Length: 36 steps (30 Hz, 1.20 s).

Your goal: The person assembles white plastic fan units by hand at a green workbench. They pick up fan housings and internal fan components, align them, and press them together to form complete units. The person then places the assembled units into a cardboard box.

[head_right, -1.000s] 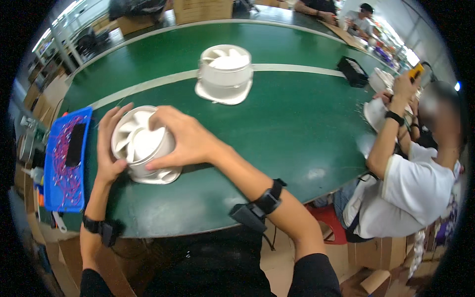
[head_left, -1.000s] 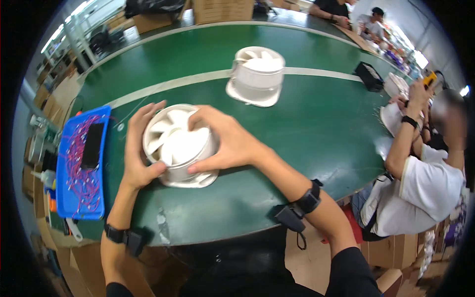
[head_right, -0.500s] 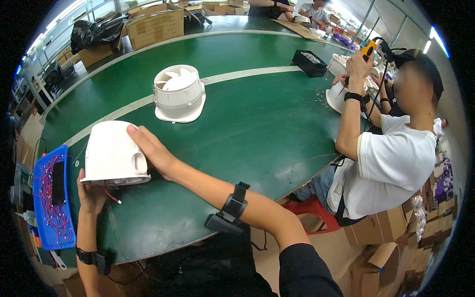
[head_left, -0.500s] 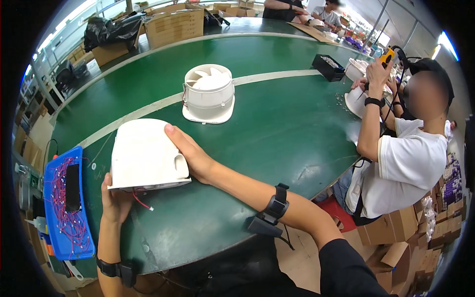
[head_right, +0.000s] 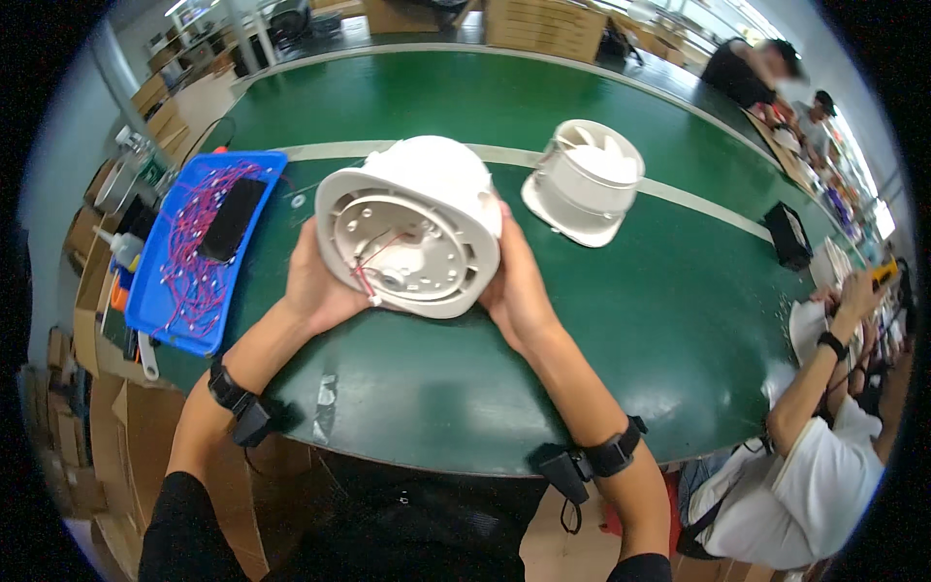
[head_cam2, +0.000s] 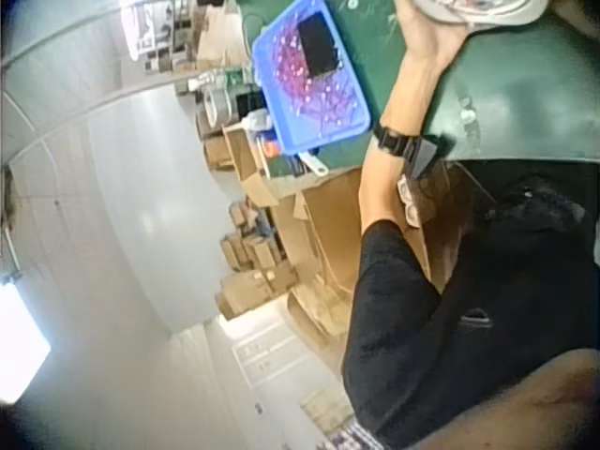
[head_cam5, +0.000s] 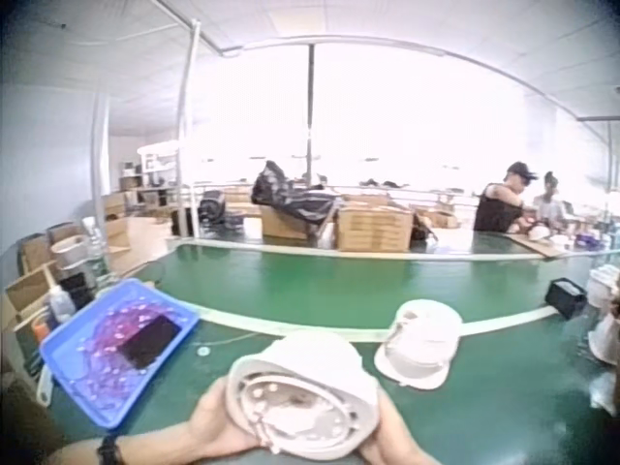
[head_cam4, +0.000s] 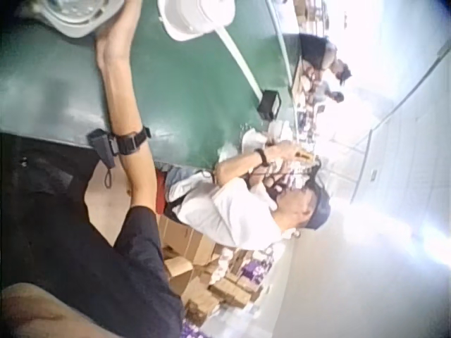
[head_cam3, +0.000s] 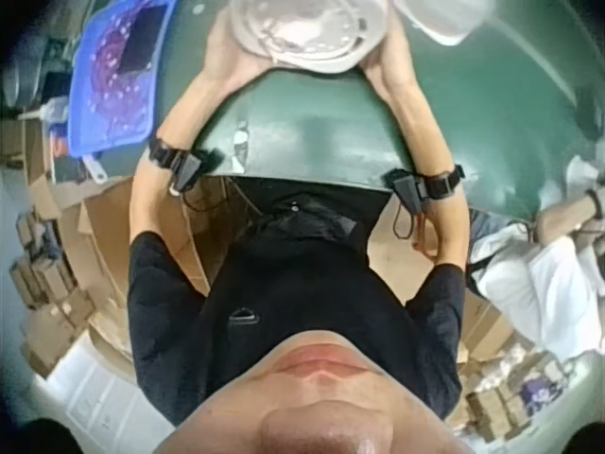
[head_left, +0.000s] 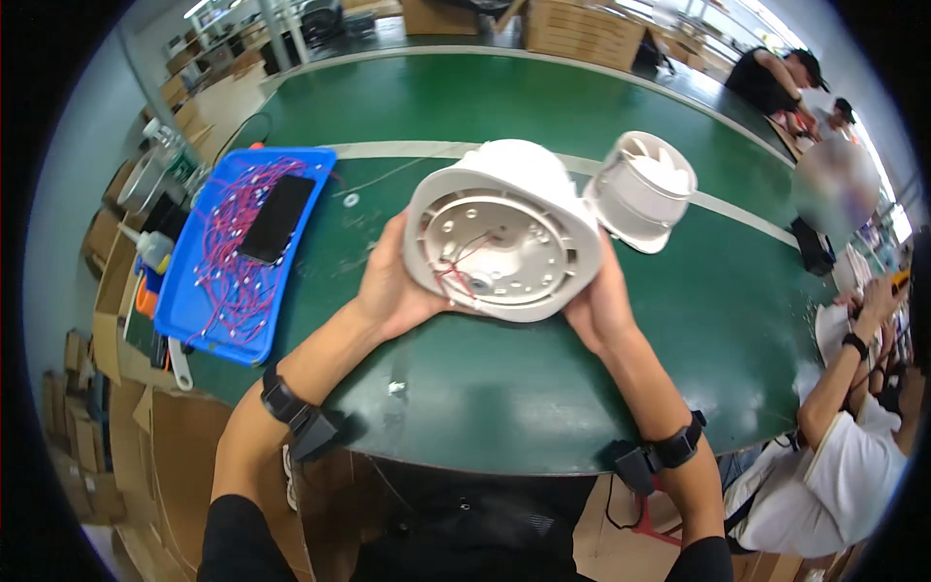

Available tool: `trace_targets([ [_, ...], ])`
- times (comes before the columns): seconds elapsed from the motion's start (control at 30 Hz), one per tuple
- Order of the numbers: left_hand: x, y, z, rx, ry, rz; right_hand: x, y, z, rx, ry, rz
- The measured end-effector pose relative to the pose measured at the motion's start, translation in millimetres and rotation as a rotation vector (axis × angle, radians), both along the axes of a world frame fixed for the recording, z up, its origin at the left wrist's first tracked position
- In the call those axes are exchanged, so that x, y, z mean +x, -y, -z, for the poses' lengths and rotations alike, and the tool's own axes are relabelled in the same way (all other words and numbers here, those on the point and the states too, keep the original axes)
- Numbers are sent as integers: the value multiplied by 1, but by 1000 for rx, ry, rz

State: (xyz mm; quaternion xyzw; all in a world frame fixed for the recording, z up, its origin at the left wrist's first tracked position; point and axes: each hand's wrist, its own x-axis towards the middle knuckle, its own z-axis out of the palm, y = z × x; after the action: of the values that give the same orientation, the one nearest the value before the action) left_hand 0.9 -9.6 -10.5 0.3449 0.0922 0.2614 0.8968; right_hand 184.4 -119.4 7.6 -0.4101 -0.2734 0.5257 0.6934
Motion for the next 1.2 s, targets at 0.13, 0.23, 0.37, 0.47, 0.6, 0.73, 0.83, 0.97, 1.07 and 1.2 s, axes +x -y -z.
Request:
trace_targets([
  [0.13,-1,2,-5,40,10,-102,-7,2,-6,120,10,6],
  [0.23,2,3,-7,149,49,-179,-7,1,-4,313,161,-7],
  [0.37,5,12,-8,376,-58,-542,-11,0,1,377,482,10],
  [0.47,14,27,-9,624,-104,-568,-9,1,6,304,476,53],
  [0.6,14,36,-8,740,-123,-553,8,-3,14,372,488,108],
  [0.73,10,31,-15,730,-54,-480,14,2,10,373,292,172],
  [0.83,7,21,-20,691,-93,-366,18,2,-1,327,154,219],
  [0.97,7,7,-13,640,-167,-207,39,-4,14,305,179,211],
  [1.07,12,15,-4,625,-165,-128,41,-6,11,352,450,248],
  [1.2,5,14,2,527,-159,-136,40,-6,7,530,898,198],
])
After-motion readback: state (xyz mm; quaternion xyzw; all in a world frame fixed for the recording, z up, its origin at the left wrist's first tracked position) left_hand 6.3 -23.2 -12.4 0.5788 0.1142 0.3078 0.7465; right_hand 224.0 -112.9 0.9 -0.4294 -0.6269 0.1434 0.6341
